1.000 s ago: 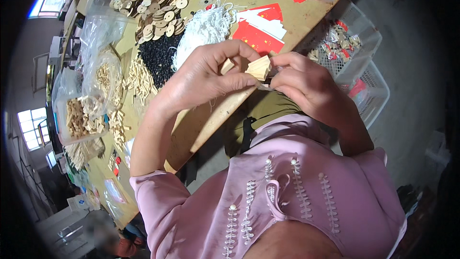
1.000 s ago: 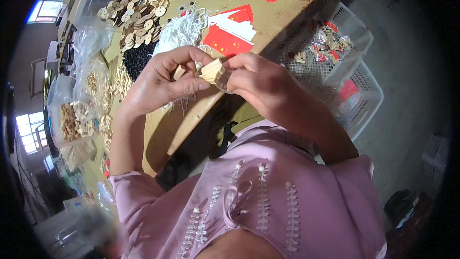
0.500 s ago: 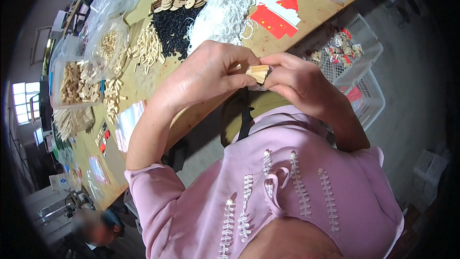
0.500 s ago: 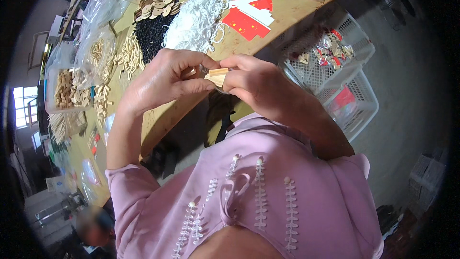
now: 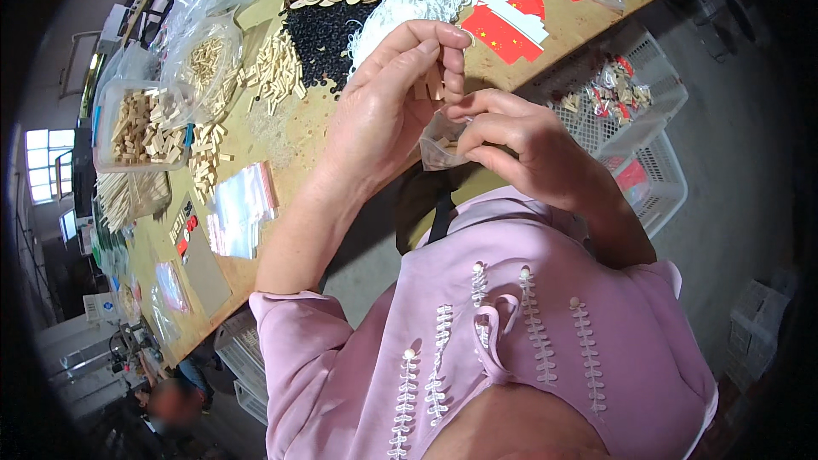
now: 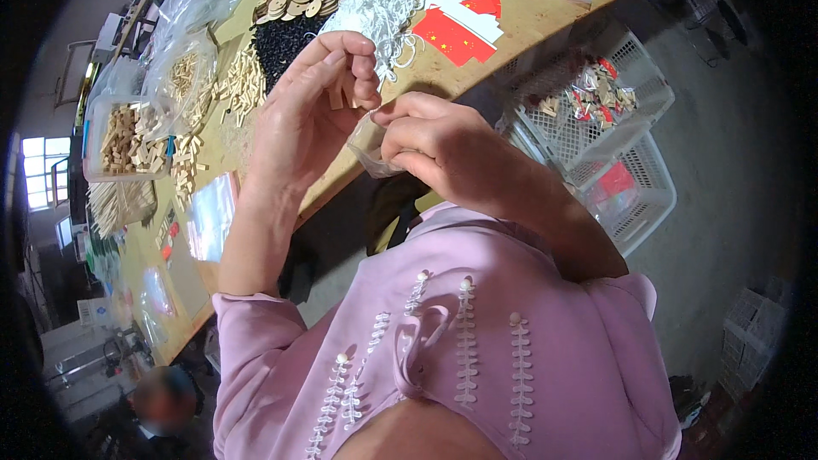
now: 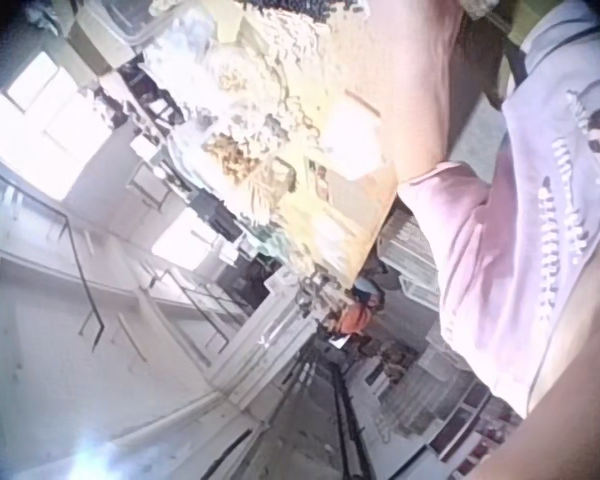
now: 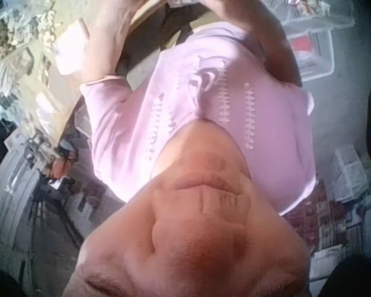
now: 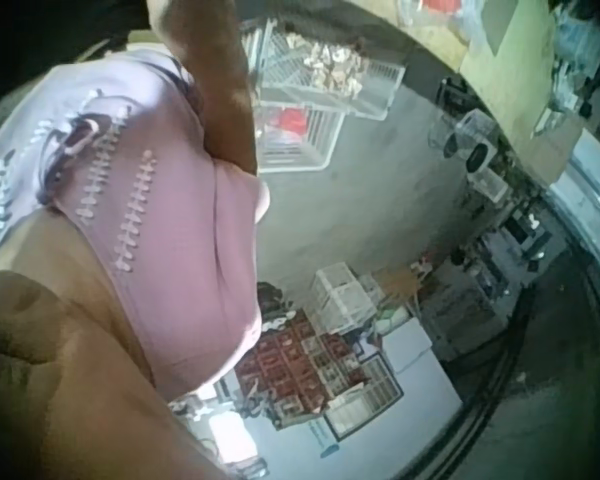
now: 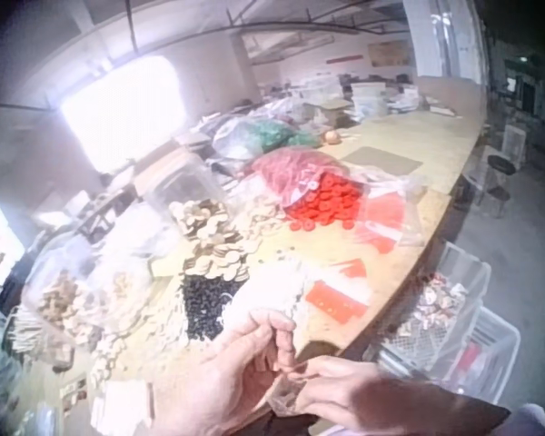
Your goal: The person assembles small craft kits by placing wooden pieces, black beads, white string, and red paper into clear plastic bags. The person handles each item by hand and seals the bags after filling them.
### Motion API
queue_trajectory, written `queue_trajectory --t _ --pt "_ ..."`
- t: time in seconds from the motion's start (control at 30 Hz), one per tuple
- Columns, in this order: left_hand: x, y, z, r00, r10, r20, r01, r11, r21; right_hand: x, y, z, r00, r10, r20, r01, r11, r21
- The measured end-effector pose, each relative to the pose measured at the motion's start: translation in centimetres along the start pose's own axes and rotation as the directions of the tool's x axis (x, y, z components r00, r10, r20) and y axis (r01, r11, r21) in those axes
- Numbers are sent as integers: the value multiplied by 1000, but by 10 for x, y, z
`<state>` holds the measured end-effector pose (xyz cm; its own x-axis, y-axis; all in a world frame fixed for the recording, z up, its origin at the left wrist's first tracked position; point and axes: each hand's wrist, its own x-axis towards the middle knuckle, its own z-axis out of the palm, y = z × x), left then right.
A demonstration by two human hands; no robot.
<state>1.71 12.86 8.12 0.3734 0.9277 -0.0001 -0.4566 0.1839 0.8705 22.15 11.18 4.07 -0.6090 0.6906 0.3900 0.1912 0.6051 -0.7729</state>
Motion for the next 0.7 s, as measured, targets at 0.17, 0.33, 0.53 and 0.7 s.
queue_trajectory --t 0.17,0.33,0.53,0.7 --pt "-3 -6 3 997 59 45 -58 998 -31 3 -7 -7 994 96 51 -96 995 -12" --pt "6 -2 5 995 78 68 -73 995 -61 1 4 -8 999 39 -28 -38 999 34" --pt "61 3 -19 999 40 11 -42 940 338 -5 11 -26 998 31 -51 -26 994 107" --pt "158 -7 -52 999 21 44 -49 468 882 -11 20 -46 993 62 -103 -61 998 8"
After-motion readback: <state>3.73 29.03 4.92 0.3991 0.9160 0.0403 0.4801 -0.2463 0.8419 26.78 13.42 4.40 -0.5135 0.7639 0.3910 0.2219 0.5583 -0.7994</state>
